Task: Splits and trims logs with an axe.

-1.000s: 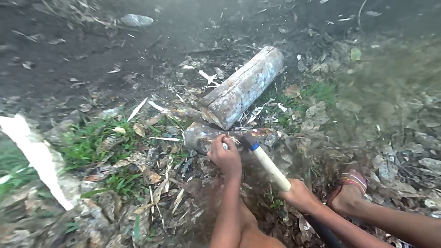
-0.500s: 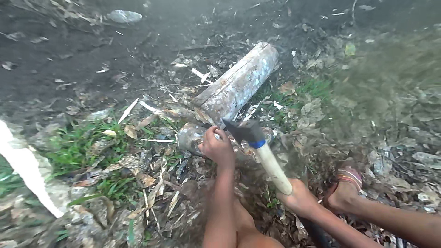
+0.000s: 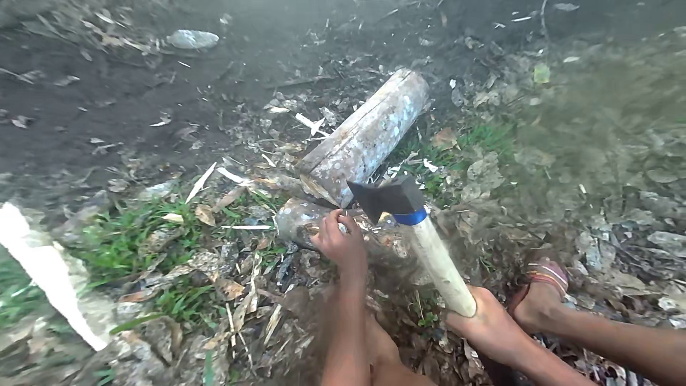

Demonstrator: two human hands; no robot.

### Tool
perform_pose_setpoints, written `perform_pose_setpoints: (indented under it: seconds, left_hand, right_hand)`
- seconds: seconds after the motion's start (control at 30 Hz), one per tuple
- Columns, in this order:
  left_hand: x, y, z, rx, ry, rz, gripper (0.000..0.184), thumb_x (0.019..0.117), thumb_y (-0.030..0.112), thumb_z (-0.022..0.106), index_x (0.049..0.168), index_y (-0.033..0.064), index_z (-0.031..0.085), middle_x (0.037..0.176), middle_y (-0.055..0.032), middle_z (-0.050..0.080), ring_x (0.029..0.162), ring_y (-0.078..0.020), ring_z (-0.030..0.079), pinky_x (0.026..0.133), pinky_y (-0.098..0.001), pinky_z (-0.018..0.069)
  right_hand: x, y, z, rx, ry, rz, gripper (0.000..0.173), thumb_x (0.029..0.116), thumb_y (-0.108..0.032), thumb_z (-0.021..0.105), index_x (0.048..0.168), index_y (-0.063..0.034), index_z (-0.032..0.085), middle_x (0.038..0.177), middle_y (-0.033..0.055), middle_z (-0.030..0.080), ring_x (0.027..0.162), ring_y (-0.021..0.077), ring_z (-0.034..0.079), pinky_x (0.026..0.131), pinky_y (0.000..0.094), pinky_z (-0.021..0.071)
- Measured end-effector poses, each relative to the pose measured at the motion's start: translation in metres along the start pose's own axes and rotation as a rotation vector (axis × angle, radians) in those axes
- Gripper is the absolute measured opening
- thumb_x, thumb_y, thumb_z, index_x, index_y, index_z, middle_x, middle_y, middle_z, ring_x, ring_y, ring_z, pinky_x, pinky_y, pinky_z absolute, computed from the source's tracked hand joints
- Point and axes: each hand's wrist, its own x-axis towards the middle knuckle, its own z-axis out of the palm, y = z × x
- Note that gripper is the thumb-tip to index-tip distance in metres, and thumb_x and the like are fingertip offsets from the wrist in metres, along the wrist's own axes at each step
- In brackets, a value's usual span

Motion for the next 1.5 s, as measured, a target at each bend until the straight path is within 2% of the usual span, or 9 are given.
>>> perform_pose_setpoints:
  seconds: [0.1,0.23,0.3,0.63,0.8,0.97,1.03,1.17,1.5]
  left_hand:
    - [-0.008,-0.003,0.001,-0.029,0.043,0.028,0.023,0.1012,0.017,0.053,0.103,0.0037,0.072,0.088,-0.0097,0.071,0.083,-0.0243,0.066,0.084,-0.0466,0.0462]
    - [-0.012,-0.007,-0.005,-0.052,0.066,-0.010,0.023,0.0987,0.014,0.055,0.103,0.0012,0.073,0.090,-0.0125,0.072,0.086,-0.0245,0.068,0.087,-0.0454,0.0475]
    - [-0.012,-0.007,-0.005,-0.057,0.083,-0.007,0.023,0.0980,0.013,0.055,0.103,-0.0003,0.073,0.090,-0.0135,0.073,0.084,-0.0249,0.068,0.087,-0.0448,0.0481]
    - [-0.018,-0.020,-0.007,-0.117,0.092,-0.028,0.023,0.0970,0.013,0.055,0.103,-0.0023,0.072,0.087,-0.0128,0.071,0.081,-0.0207,0.065,0.084,-0.0409,0.0478]
    - [-0.026,-0.023,-0.017,-0.149,0.078,-0.114,0.023,0.0971,0.011,0.056,0.106,-0.0047,0.071,0.092,-0.0138,0.071,0.087,-0.0224,0.066,0.086,-0.0396,0.0504]
    - [-0.014,0.001,-0.005,-0.046,0.042,0.027,0.026,0.1038,0.017,0.051,0.108,0.0019,0.072,0.094,-0.0129,0.072,0.087,-0.0245,0.067,0.086,-0.0462,0.0475]
    - [-0.012,0.007,-0.001,-0.033,0.054,0.037,0.024,0.1037,0.017,0.051,0.106,0.0040,0.072,0.092,-0.0109,0.071,0.085,-0.0232,0.066,0.084,-0.0451,0.0471]
    - [-0.011,0.004,-0.004,-0.058,0.044,-0.051,0.023,0.1016,0.014,0.052,0.106,0.0028,0.072,0.093,-0.0122,0.072,0.089,-0.0239,0.068,0.088,-0.0459,0.0477]
    - [-0.016,-0.016,-0.007,-0.159,0.070,-0.059,0.020,0.0968,0.010,0.056,0.102,-0.0011,0.072,0.091,-0.0116,0.072,0.085,-0.0203,0.066,0.084,-0.0403,0.0495]
  right_hand:
    - [0.002,0.003,0.005,0.021,0.035,-0.076,0.019,0.0710,-0.032,0.070,0.082,-0.0175,0.066,0.065,-0.0097,0.059,0.057,0.0005,0.057,0.053,0.0273,0.0492]
    - [0.037,0.052,0.036,-0.127,-0.144,0.143,0.028,0.0806,-0.033,0.073,0.091,-0.0074,0.069,0.077,0.0070,0.066,0.073,0.0224,0.066,0.069,0.0500,0.0539]
    - [0.052,0.070,0.049,-0.176,-0.178,0.207,0.029,0.0836,-0.034,0.073,0.092,-0.0061,0.069,0.080,0.0104,0.067,0.077,0.0269,0.067,0.072,0.0537,0.0537]
    - [0.013,0.047,0.025,-0.069,-0.154,0.204,0.027,0.0737,-0.036,0.074,0.083,-0.0116,0.066,0.068,0.0015,0.061,0.062,0.0169,0.062,0.060,0.0443,0.0517]
    - [-0.008,0.015,0.019,-0.028,0.011,0.013,0.024,0.0696,-0.035,0.071,0.083,-0.0146,0.068,0.065,-0.0049,0.061,0.058,0.0073,0.060,0.054,0.0352,0.0515]
    - [-0.005,-0.017,0.016,-0.054,0.151,-0.224,0.024,0.0729,-0.034,0.069,0.087,-0.0147,0.069,0.066,-0.0093,0.061,0.058,-0.0025,0.058,0.053,0.0228,0.0484]
    - [0.003,-0.009,0.023,-0.081,0.117,-0.171,0.025,0.0736,-0.034,0.068,0.089,-0.0140,0.069,0.067,-0.0074,0.062,0.060,0.0007,0.059,0.055,0.0261,0.0502]
    - [0.035,0.042,0.047,-0.154,-0.140,0.189,0.028,0.0814,-0.034,0.073,0.092,-0.0084,0.068,0.077,0.0064,0.064,0.072,0.0225,0.064,0.068,0.0495,0.0532]
    - [0.010,0.036,0.017,-0.043,-0.173,0.207,0.024,0.0733,-0.035,0.073,0.081,-0.0134,0.065,0.066,0.0002,0.060,0.059,0.0154,0.061,0.057,0.0427,0.0509]
